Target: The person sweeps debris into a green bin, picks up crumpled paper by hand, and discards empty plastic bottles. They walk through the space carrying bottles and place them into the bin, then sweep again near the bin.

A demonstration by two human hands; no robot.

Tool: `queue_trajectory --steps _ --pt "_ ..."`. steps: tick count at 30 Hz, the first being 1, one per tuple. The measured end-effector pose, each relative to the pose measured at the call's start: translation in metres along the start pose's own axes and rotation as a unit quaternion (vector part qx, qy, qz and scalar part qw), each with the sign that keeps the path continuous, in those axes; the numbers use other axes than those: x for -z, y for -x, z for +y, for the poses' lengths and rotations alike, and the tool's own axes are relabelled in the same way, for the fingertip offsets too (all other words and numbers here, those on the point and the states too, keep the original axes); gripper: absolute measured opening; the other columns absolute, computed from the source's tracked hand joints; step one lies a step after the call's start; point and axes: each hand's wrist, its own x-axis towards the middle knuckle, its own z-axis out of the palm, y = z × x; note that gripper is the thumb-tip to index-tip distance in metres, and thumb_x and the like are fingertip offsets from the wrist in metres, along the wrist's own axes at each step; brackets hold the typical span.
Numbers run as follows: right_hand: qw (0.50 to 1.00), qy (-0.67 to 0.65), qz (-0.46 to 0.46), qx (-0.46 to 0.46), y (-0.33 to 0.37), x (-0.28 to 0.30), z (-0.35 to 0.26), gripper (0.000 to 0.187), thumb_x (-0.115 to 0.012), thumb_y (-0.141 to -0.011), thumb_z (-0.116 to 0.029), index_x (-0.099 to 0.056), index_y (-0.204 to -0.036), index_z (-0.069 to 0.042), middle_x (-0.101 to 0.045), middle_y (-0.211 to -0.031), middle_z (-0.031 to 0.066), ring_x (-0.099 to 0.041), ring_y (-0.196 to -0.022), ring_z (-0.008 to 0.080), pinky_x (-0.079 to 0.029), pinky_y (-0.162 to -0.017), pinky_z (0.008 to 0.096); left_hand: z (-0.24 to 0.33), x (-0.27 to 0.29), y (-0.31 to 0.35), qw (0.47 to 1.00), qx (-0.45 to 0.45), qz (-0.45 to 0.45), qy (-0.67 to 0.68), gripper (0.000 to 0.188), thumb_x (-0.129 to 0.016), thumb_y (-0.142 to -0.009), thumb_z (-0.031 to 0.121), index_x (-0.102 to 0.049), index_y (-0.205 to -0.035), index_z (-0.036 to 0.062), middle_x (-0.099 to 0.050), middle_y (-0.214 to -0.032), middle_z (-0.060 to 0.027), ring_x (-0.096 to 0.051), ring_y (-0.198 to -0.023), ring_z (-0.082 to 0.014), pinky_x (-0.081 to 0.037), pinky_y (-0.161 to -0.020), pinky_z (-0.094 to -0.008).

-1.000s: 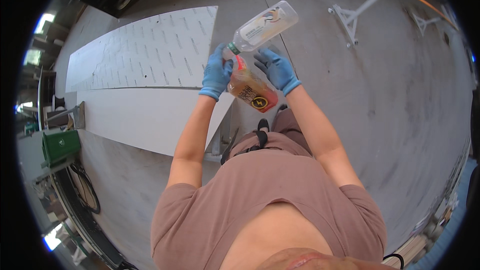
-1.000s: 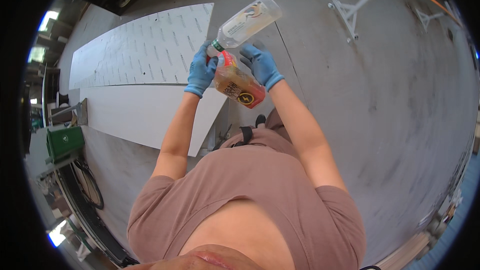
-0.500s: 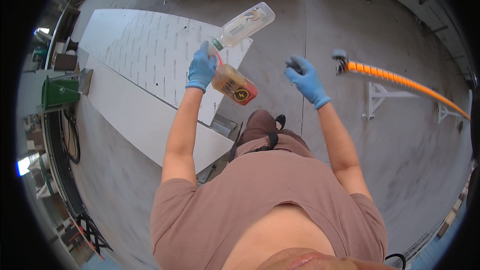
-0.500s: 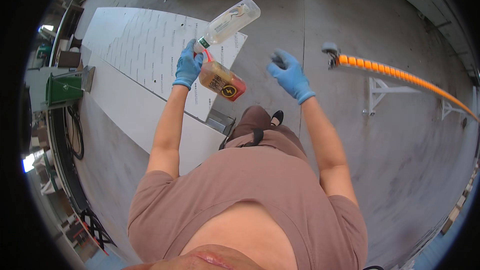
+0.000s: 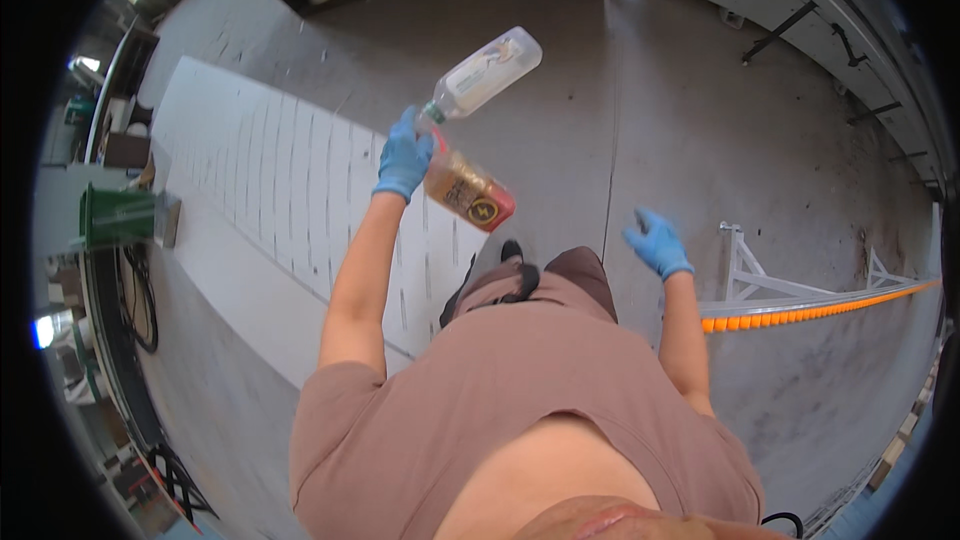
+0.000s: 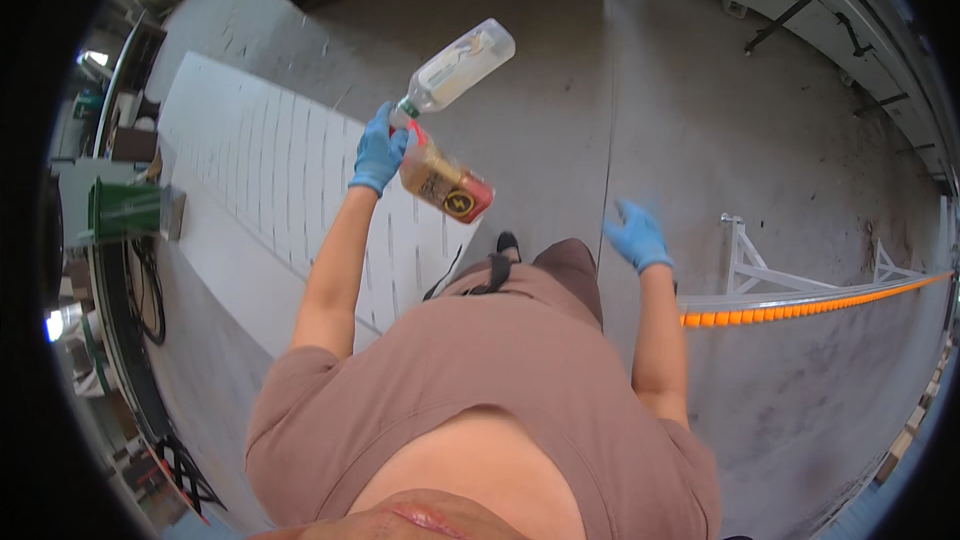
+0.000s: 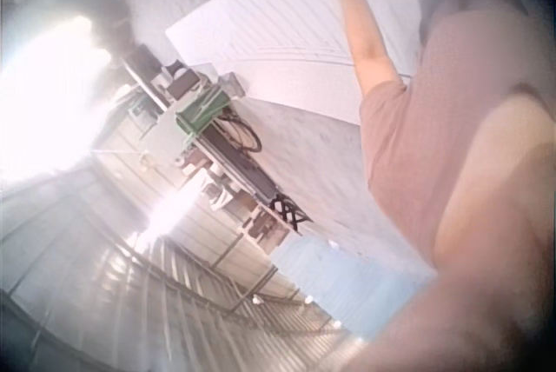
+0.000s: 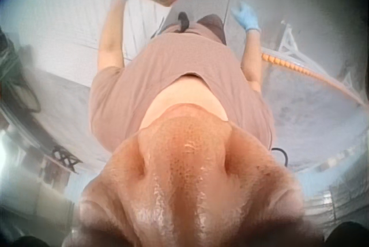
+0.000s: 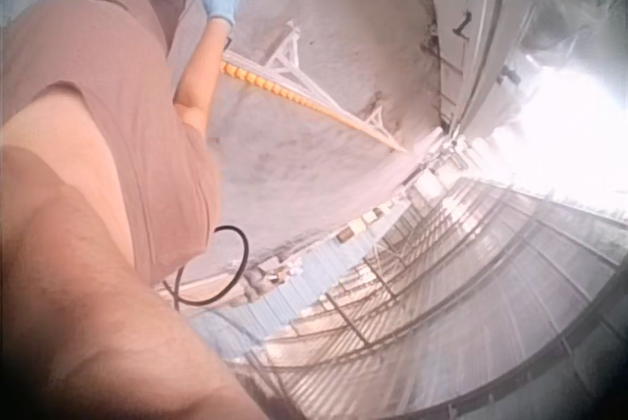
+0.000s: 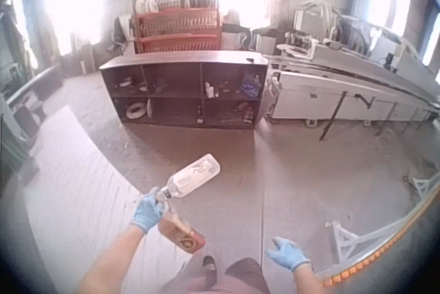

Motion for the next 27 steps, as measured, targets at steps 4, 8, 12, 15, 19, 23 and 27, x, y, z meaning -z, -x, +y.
queue_trajectory --steps 4,8,12,15,19,23,27 --pt "0.985 -0.059 -0.105 -0.122 -0.029 0.001 0.034 0.067 -0.065 -0.084 -0.042 -0.058 -0.134 0.001 -0.061 -0.133 0.0238 -0.058 -0.124 0.0372 -0.045 -0.106 0.0428 0.005 -0.022 -0.066 1.0 -0.001 -0.012 0.01 0.055 -0.063 -0.086 0.012 -0.049 -0.139 0.0032 -0.064 -0.114 -0.0256 -0.064 -0.101 -0.0414 -0.052 -0.087 -0.0474" --pt "0.972 0.011 -0.168 -0.164 -0.101 0.013 0.063 0.071 -0.065 -0.083 -0.042 -0.054 -0.14 -0.002 -0.057 -0.14 0.0213 -0.054 -0.13 0.0353 -0.043 -0.109 0.0421 0.001 -0.049 -0.127 0.999 -0.003 0.019 0.032 0.054 -0.065 -0.086 0.012 -0.05 -0.137 0.002 -0.064 -0.114 -0.0251 -0.064 -0.102 -0.0404 -0.052 -0.089 -0.0465" --pt "0.954 0.066 -0.216 -0.2 -0.207 0.045 0.094 0.071 -0.064 -0.084 -0.043 -0.053 -0.142 -0.003 -0.052 -0.146 0.019 -0.049 -0.136 0.0339 -0.04 -0.113 0.0418 -0.008 -0.081 -0.185 0.998 0.045 0.039 0.029 0.054 -0.066 -0.086 0.013 -0.05 -0.136 0.0018 -0.064 -0.117 -0.0249 -0.063 -0.103 -0.0407 -0.051 -0.09 -0.0463" --pt "0.95 0.055 -0.225 -0.208 -0.299 0.082 0.115 0.07 -0.063 -0.085 -0.043 -0.052 -0.143 -0.005 -0.049 -0.149 0.0181 -0.047 -0.138 0.0336 -0.038 -0.114 0.0423 -0.011 -0.105 -0.233 0.992 0.116 0.033 0.029 0.057 -0.066 -0.086 0.013 -0.049 -0.139 0.0026 -0.063 -0.119 -0.0259 -0.063 -0.106 -0.0419 -0.051 -0.092 -0.0464" --pt "0.955 0.086 -0.224 -0.175 -0.427 0.141 0.119 0.069 -0.061 -0.085 -0.042 -0.053 -0.143 -0.005 -0.05 -0.148 0.0188 -0.047 -0.138 0.0338 -0.037 -0.115 0.042 -0.017 -0.129 -0.293 0.975 0.222 0.028 0.01 0.059 -0.065 -0.085 0.011 -0.047 -0.14 0.0022 -0.062 -0.119 -0.0269 -0.062 -0.108 -0.0423 -0.05 -0.093 -0.0466" --pt "0.954 0.142 -0.236 -0.122 -0.553 0.185 0.07 0.068 -0.059 -0.084 -0.041 -0.053 -0.142 -0.006 -0.05 -0.148 0.0192 -0.047 -0.138 0.0338 -0.038 -0.114 0.0422 -0.028 -0.141 -0.327 0.964 0.258 0.057 -0.018 0.058 -0.064 -0.085 0.01 -0.048 -0.14 0.0 -0.062 -0.119 -0.027 -0.062 -0.11 -0.0418 -0.05 -0.095 -0.0456" --pt "0.942 0.212 -0.248 -0.077 -0.685 0.211 -0.005 0.068 -0.059 -0.085 -0.041 -0.052 -0.143 -0.006 -0.05 -0.148 0.0188 -0.046 -0.138 0.0337 -0.038 -0.114 0.0413 -0.045 -0.153 -0.348 0.952 0.285 0.113 -0.002 0.057 -0.063 -0.086 0.009 -0.047 -0.14 -0.0021 -0.061 -0.123 -0.0275 -0.062 -0.112 -0.0407 -0.049 -0.098 -0.0448"
